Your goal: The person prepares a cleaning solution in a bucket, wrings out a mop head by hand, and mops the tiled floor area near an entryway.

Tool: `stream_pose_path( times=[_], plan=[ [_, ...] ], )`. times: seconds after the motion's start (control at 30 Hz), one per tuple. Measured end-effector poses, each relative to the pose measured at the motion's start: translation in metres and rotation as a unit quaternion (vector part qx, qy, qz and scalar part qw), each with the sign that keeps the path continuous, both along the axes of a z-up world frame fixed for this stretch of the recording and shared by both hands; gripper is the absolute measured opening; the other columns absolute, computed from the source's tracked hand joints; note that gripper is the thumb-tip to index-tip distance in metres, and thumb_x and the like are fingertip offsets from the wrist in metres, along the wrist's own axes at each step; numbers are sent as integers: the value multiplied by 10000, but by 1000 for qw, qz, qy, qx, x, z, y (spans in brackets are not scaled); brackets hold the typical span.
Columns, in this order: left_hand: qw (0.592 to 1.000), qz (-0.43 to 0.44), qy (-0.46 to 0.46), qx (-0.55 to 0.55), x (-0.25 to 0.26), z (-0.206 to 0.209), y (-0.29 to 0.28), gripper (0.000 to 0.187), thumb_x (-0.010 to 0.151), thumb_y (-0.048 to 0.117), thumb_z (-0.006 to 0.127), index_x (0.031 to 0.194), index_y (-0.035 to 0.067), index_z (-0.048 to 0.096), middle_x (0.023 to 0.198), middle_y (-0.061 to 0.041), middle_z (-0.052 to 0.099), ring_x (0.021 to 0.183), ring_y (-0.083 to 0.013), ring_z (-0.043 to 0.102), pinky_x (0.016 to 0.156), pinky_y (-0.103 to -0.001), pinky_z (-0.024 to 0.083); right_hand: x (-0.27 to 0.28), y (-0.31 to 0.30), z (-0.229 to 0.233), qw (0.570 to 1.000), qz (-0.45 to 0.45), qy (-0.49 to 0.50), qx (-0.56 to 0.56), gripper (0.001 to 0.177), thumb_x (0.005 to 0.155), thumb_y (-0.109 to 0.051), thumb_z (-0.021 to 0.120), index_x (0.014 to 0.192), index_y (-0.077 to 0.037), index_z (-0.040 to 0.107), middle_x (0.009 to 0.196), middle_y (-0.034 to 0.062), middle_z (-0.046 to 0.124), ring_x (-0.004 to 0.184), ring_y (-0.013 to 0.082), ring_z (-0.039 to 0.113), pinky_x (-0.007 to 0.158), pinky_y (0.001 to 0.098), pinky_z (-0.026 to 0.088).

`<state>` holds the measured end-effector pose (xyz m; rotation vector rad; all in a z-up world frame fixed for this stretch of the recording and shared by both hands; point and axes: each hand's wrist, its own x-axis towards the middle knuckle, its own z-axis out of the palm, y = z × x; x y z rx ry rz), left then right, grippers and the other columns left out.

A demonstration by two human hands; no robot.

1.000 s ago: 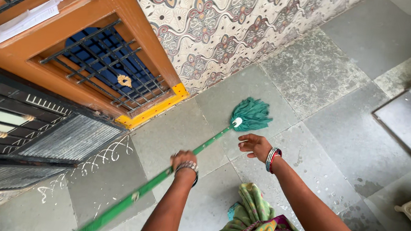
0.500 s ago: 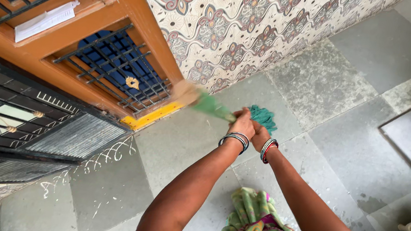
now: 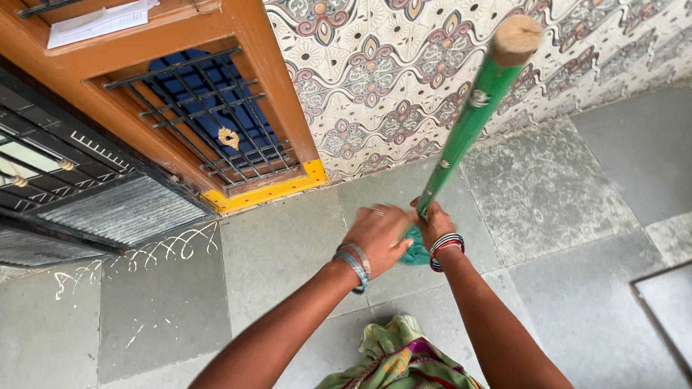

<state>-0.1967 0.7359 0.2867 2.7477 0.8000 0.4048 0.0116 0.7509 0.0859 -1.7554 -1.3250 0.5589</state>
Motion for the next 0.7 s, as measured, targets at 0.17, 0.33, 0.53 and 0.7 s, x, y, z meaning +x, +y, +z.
stream_pose_path(
  times=[0.17, 0.33, 0.53, 0.7],
  plan=[
    [898, 42, -427, -94, -13, 84, -35, 740, 805, 224, 796, 1432, 11, 467, 1325, -173, 579, 1232, -284, 553, 1035, -438, 452, -30, 7, 7, 997, 70, 1, -44, 395, 882, -107, 664, 1265, -126, 572, 1081, 165, 734, 1003, 351, 728, 878, 442, 567],
    [800, 47, -531, -276, -45, 117, -61, 383, 936, 232, 715, 1244, 14, 648, 1086, -126, 716, 1006, -185, 691, 913, -349, 568, -83, -7, -13, 987, 137, -62, 64, 509, 702, -79, 784, 1177, -111, 605, 1087, 196, 707, 953, 437, 680, 810, 490, 545],
    [789, 51, -560, -249, -81, 128, -93, 232, 889, 165, 761, 793, 23, 604, 696, -70, 582, 626, -174, 558, 593, -353, 467, -103, -28, 44, 988, 118, -89, 39, 278, 721, 6, 698, 953, -141, 652, 935, 101, 720, 850, 373, 695, 719, 454, 553],
    [702, -24, -661, -266, -128, 146, -95, 276, 964, 148, 761, 789, 58, 568, 659, -47, 577, 642, -183, 535, 680, -378, 482, -115, -2, 96, 979, 85, -85, 162, 194, 726, 13, 714, 853, -119, 647, 863, 109, 675, 799, 342, 681, 698, 433, 540]
  ],
)
